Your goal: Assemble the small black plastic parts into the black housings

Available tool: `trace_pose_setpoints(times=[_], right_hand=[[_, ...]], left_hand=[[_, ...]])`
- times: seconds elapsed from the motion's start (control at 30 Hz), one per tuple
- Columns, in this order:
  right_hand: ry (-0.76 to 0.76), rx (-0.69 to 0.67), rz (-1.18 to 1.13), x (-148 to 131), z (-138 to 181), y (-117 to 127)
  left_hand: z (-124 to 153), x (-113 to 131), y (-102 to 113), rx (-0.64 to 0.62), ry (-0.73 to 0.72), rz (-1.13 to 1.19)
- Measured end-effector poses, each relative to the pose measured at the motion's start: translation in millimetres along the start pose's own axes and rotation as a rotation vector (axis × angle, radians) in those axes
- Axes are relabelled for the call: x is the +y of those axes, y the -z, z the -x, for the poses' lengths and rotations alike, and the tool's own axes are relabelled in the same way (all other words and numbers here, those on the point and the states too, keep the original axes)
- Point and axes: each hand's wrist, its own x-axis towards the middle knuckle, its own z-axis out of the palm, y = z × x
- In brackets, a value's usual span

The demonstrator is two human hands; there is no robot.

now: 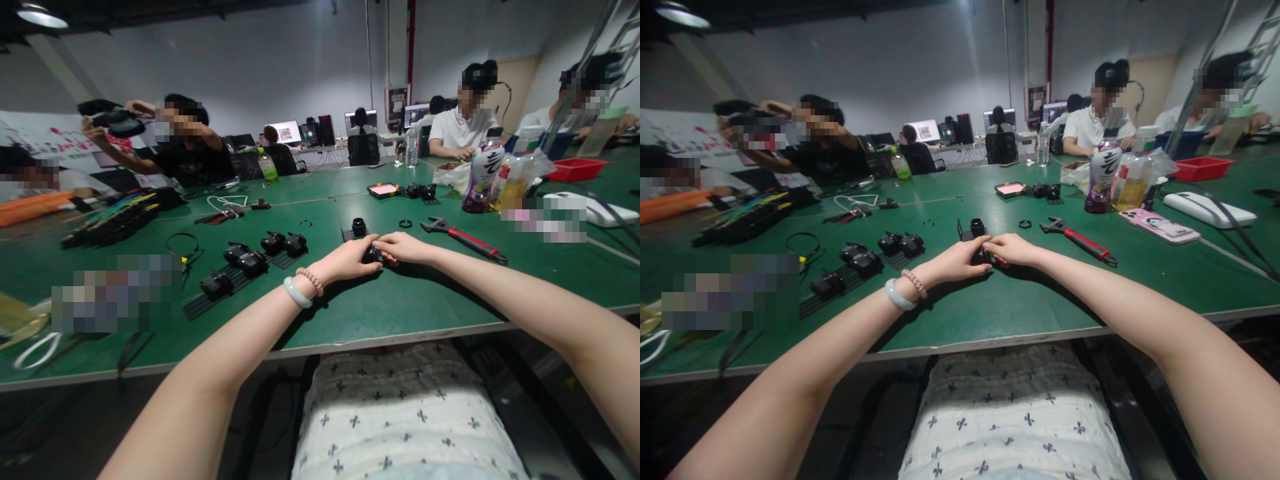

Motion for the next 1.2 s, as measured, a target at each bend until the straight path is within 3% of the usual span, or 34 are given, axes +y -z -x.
trace_pose_setpoints(times=[0.27,1.2], right_hand=[[0.052,-0.132,-0.187,1.5,1.4,7.9],[0.050,-0.147,-0.183,5.8,-1.2,8.2]], left_hand=[[0.0,2.0,1.2,-0.006,-0.015,0.001],[0.1,-1.1,0.1,0.000,-0.015,-0.034]])
